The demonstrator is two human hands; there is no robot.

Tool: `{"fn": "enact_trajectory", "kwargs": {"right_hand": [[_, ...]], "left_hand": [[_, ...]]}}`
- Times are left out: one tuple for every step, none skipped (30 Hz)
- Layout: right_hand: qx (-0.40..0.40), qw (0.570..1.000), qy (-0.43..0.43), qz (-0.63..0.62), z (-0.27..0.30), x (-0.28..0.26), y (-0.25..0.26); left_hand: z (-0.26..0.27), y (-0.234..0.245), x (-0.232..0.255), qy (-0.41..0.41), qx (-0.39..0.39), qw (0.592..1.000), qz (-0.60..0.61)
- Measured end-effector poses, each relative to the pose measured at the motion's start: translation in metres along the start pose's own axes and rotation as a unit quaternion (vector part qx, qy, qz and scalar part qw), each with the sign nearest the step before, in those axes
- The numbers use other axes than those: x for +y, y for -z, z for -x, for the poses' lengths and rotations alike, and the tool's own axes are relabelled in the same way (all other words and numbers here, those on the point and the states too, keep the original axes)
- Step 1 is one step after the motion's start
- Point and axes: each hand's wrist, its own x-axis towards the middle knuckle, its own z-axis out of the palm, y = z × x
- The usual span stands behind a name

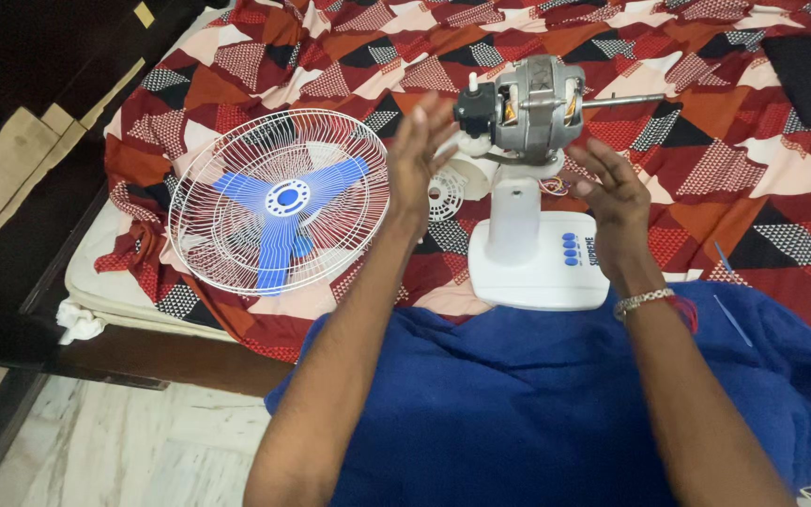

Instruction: The person assembles a table fan by securing the rear cover with a screwdriver, attaching the motor housing, and tightening the top knob. The fan blade and front grill remain separate on the bed.

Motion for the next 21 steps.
{"fn": "enact_trajectory", "kwargs": {"right_hand": [[0.011, 1.0, -0.002, 0.011, 0.003, 0.004, 0.003], [0.009, 0.999, -0.011, 0.047, 0.008, 0.008, 0.006], [0.007, 0.996, -0.019, 0.084, 0.014, 0.012, 0.008], [0.004, 0.992, -0.028, 0.121, 0.019, 0.015, 0.009], [-0.01, 0.981, -0.019, 0.195, 0.026, 0.019, 0.009], [-0.024, 0.963, -0.01, 0.267, 0.032, 0.024, 0.008], [-0.039, 0.94, -0.001, 0.338, 0.038, 0.028, 0.006], [-0.046, 0.923, 0.019, 0.381, 0.042, 0.031, 0.004], [-0.051, 0.904, 0.038, 0.424, 0.046, 0.035, 0.003], [-0.056, 0.882, 0.057, 0.465, 0.05, 0.038, 0.003], [-0.053, 0.881, 0.055, 0.467, 0.053, 0.041, 0.002], [-0.049, 0.88, 0.053, 0.469, 0.055, 0.044, 0.003], [-0.045, 0.879, 0.052, 0.472, 0.056, 0.048, 0.004], [-0.044, 0.875, 0.055, 0.479, 0.058, 0.051, 0.006], [-0.043, 0.872, 0.057, 0.485, 0.06, 0.054, 0.008], [-0.042, 0.868, 0.059, 0.491, 0.062, 0.058, 0.011], [-0.048, 0.865, 0.064, 0.495, 0.064, 0.059, 0.016], [-0.054, 0.862, 0.069, 0.499, 0.067, 0.06, 0.02], [-0.06, 0.86, 0.075, 0.501, 0.069, 0.063, 0.023], [-0.061, 0.861, 0.074, 0.5, 0.071, 0.065, 0.026], [-0.061, 0.861, 0.072, 0.501, 0.074, 0.066, 0.03]], "left_hand": [[0.006, 0.004, -0.01, 0.011, -0.017, 1.0, -0.009], [0.011, 0.006, -0.023, 0.021, -0.004, 1.0, -0.011], [0.017, 0.008, -0.037, 0.031, 0.009, 0.999, -0.012], [0.022, 0.009, -0.051, 0.034, 0.045, 0.996, -0.072], [0.027, 0.013, -0.065, 0.037, 0.081, 0.987, -0.131], [0.032, 0.02, -0.077, 0.029, 0.099, 0.973, -0.208], [0.036, 0.028, -0.087, 0.022, 0.117, 0.951, -0.284], [0.041, 0.036, -0.095, 0.015, 0.133, 0.924, -0.358], [0.047, 0.045, -0.102, -0.012, 0.135, 0.915, -0.38], [0.053, 0.053, -0.106, -0.039, 0.136, 0.905, -0.401], [0.055, 0.06, -0.108, -0.067, 0.135, 0.894, -0.422], [0.056, 0.064, -0.109, -0.031, 0.142, 0.89, -0.431], [0.055, 0.067, -0.109, 0.004, 0.148, 0.885, -0.441], [0.054, 0.068, -0.108, 0.04, 0.154, 0.879, -0.449], [0.052, 0.068, -0.106, 0.031, 0.152, 0.874, -0.461], [0.05, 0.066, -0.105, 0.022, 0.15, 0.868, -0.473], [0.047, 0.062, -0.104, 0.013, 0.148, 0.862, -0.485], [0.043, 0.058, -0.103, -0.043, 0.124, 0.868, -0.48], [0.039, 0.055, -0.103, -0.1, 0.098, 0.869, -0.474], [0.033, 0.052, -0.103, -0.155, 0.073, 0.867, -0.467], [0.027, 0.048, -0.106, -0.147, 0.063, 0.862, -0.481]]}}
